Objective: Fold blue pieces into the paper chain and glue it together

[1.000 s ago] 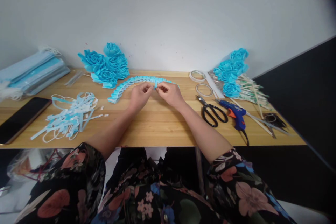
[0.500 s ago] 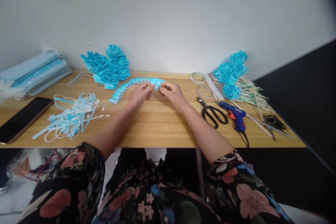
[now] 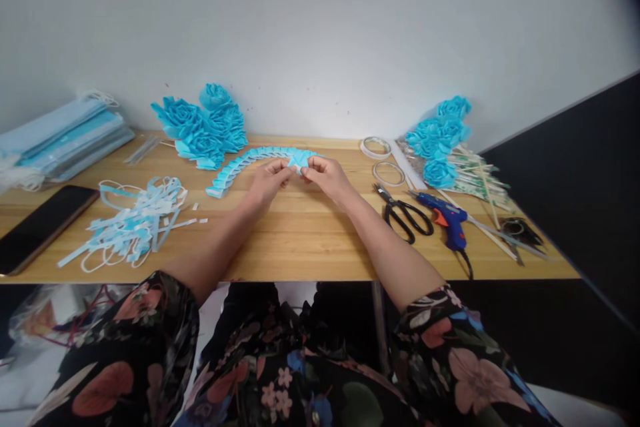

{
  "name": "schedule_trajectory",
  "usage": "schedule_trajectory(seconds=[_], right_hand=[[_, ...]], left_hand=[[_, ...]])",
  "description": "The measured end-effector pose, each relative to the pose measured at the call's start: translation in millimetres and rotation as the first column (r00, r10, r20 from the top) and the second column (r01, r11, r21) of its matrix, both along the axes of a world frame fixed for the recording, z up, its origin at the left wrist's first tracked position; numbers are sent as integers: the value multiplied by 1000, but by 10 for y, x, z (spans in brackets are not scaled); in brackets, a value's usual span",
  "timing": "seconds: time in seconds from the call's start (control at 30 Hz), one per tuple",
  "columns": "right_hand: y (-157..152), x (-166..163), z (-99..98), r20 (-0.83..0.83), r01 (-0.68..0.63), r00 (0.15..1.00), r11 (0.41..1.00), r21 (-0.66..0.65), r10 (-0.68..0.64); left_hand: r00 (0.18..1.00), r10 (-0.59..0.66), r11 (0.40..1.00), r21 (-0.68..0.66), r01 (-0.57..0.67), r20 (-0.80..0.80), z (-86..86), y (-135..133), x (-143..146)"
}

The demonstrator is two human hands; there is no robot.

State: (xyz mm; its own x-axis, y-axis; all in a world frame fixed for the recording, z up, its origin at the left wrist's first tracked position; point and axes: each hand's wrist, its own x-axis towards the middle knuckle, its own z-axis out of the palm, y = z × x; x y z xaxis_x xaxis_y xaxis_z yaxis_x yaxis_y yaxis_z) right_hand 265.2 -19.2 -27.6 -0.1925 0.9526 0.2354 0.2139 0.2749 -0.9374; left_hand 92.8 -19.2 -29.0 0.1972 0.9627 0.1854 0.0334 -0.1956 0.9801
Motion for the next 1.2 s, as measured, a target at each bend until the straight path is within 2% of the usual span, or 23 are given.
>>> schedule_trajectory(seconds=[0.13, 0.33, 0.6, 0.67, 0.73, 0.83, 0.93, 1.03, 1.2], right_hand=[[-23, -1, 56, 10, -2, 1000, 1000, -17, 2], [-61, 42, 123, -94, -107, 991, 991, -80, 99], [-36, 34, 82, -24, -57, 998, 998, -27, 56], [-31, 26, 73, -18, -31, 999, 999, -13, 31], [-26, 23, 65, -1, 8, 1000, 1000, -4, -8], [-17, 21, 49, 36, 59, 998, 998, 25, -60], [-10, 17, 26, 58, 61, 996, 996, 66, -65], [-9, 10, 13, 71, 53, 996, 994, 93, -59], [-31, -9, 40, 88, 63, 993, 992, 111, -73]], left_hand=[[999, -9, 1000, 8, 9, 36, -16, 26, -8], [998, 37, 999, -23, -36, 48, 9, 69, -53], [1000, 7, 1000, 20, -7, -4, 4, 55, -72], [997, 54, 998, 13, -55, 48, 5, 57, -68], [984, 150, 987, 37, -154, 91, 17, 52, -61], [967, 256, 953, 164, -254, 10, 47, 12, -37], [960, 245, 941, 271, -202, -135, 56, -38, -4], [949, 226, 942, 299, -154, -221, 32, -44, 11], [929, 246, 940, 303, -158, -277, -15, 6, -10]])
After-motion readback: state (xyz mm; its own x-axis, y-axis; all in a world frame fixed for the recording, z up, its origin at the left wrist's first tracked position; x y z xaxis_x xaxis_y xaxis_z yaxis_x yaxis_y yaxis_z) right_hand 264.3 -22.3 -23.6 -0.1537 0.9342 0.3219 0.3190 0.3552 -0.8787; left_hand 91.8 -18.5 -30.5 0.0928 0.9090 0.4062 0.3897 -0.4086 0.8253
